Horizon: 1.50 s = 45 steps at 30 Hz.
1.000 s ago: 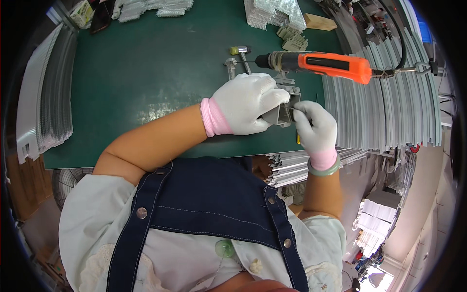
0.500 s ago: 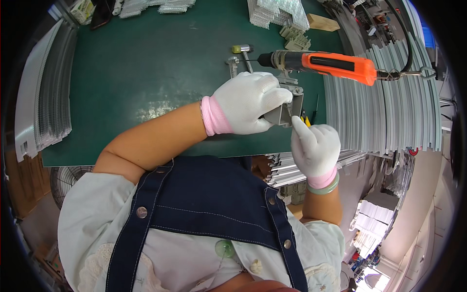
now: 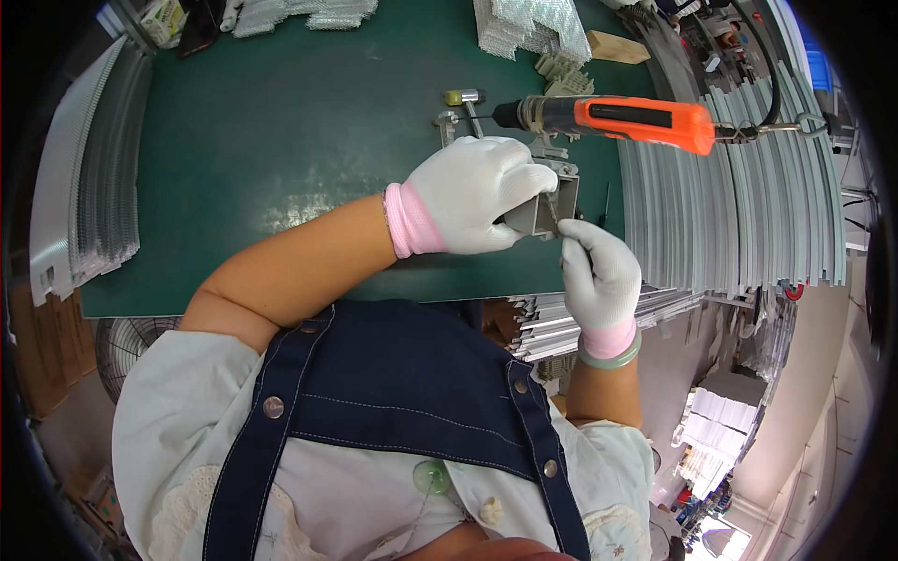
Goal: The person assembles rectangular units by placing a mesh sheet on a workbench, positioning a plastic frame around it, and securing the assembly with a power drill. The person repeats this process for multiple units, handling mesh sheets, frames, and plastic inserts.
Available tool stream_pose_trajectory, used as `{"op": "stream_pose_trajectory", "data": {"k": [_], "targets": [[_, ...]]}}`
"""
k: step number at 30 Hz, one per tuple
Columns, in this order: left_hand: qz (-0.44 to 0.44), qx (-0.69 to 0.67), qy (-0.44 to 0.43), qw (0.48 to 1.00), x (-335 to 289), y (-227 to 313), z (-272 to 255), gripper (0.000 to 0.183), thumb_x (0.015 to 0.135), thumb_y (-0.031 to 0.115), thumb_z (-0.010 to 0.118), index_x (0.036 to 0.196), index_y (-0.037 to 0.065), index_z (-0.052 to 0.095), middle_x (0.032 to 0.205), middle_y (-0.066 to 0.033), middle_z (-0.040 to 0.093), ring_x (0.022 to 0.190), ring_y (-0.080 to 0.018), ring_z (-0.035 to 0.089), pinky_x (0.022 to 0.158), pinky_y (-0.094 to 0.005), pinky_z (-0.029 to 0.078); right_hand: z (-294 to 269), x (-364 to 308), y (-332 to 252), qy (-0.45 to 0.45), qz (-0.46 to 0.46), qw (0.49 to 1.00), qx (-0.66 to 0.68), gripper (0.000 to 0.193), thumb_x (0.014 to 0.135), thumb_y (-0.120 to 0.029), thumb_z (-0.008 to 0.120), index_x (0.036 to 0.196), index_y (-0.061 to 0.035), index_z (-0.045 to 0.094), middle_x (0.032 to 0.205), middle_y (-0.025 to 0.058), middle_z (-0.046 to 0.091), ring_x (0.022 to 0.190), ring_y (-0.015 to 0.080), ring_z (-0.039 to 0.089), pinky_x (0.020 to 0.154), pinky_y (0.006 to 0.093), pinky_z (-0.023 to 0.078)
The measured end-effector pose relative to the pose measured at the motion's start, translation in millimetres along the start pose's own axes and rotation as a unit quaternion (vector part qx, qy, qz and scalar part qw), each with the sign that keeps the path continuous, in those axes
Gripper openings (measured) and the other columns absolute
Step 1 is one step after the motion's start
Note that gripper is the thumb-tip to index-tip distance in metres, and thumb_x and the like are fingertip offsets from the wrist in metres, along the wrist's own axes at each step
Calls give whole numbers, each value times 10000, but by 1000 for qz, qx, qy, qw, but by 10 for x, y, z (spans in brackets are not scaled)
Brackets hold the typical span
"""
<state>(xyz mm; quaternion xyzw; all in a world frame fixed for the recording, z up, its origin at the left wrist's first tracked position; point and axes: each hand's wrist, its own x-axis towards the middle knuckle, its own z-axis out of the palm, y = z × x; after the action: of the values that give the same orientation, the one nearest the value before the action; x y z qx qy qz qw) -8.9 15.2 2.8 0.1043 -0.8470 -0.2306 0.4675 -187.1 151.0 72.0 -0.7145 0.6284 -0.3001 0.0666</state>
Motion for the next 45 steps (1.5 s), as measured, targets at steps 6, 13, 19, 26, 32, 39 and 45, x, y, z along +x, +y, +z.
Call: {"op": "stream_pose_trajectory", "data": {"k": [6, 13, 19, 26, 32, 39, 45], "targets": [[-2, -7, -1, 1000, -1, -21, -19, 481, 653, 143, 785, 1098, 91, 610, 905, -114, 623, 800, -338, 634, 675, -434, 512, -36, 53, 16, -3, -16, 1000, 18, 210, 846, 15, 666, 1045, -26, 716, 869, 148, 708, 784, 309, 692, 716, 352, 540], [8, -3, 12, 1000, 30, 13, -56, 495, 654, 153, 805, 1101, 90, 601, 913, -116, 626, 800, -336, 634, 679, -435, 513, -54, 91, 7, -13, -54, 998, -16, 236, 837, 29, 670, 1060, -31, 715, 828, 141, 702, 699, 299, 677, 657, 369, 530], [9, -1, 2, 1000, 20, 66, -66, 564, 647, 151, 826, 1143, 75, 569, 982, -129, 638, 851, -350, 636, 712, -427, 520, -19, -12, 148, 82, 21, 990, 114, 232, 921, 7, 638, 1150, 18, 674, 831, 97, 697, 713, 205, 665, 684, 329, 532], [51, -173, -87, 980, 50, 746, -62, 655, 622, 190, 879, 1173, 53, 552, 1071, -146, 637, 926, -372, 644, 793, -418, 539, -239, 225, 75, 108, 33, 908, 403, 458, 903, -81, 692, 1305, 58, 525, 1188, 179, 645, 1083, 240, 645, 907, 345, 520], [49, -260, -177, 948, 10, 1206, 34, 738, 619, 245, 928, 1205, 42, 527, 1083, -150, 634, 918, -380, 650, 786, -419, 541, -371, -433, -116, 136, 188, 884, 407, 250, 901, -41, 655, 1130, 37, 592, 938, 175, 707, 842, 279, 710, 784, 405, 584], [-3, -241, -263, 934, -394, 1109, 794, 693, 723, 255, 882, 1252, 65, 477, 1194, -205, 617, 1029, -428, 633, 867, -465, 525, -247, -1112, 302, 186, 269, 897, 296, 190, 853, -90, 750, 982, -24, 627, 782, 16, 662, 682, 73, 600, 644, 245, 489], [29, -270, -290, 918, -513, 1318, 981, 630, 712, 223, 881, 1176, 76, 480, 1191, -193, 618, 1018, -405, 632, 854, -444, 523, -92, -1495, 476, 202, 260, 851, 409, 279, 826, -127, 797, 1009, -35, 609, 830, -15, 645, 714, 58, 585, 652, 252, 496]]}}
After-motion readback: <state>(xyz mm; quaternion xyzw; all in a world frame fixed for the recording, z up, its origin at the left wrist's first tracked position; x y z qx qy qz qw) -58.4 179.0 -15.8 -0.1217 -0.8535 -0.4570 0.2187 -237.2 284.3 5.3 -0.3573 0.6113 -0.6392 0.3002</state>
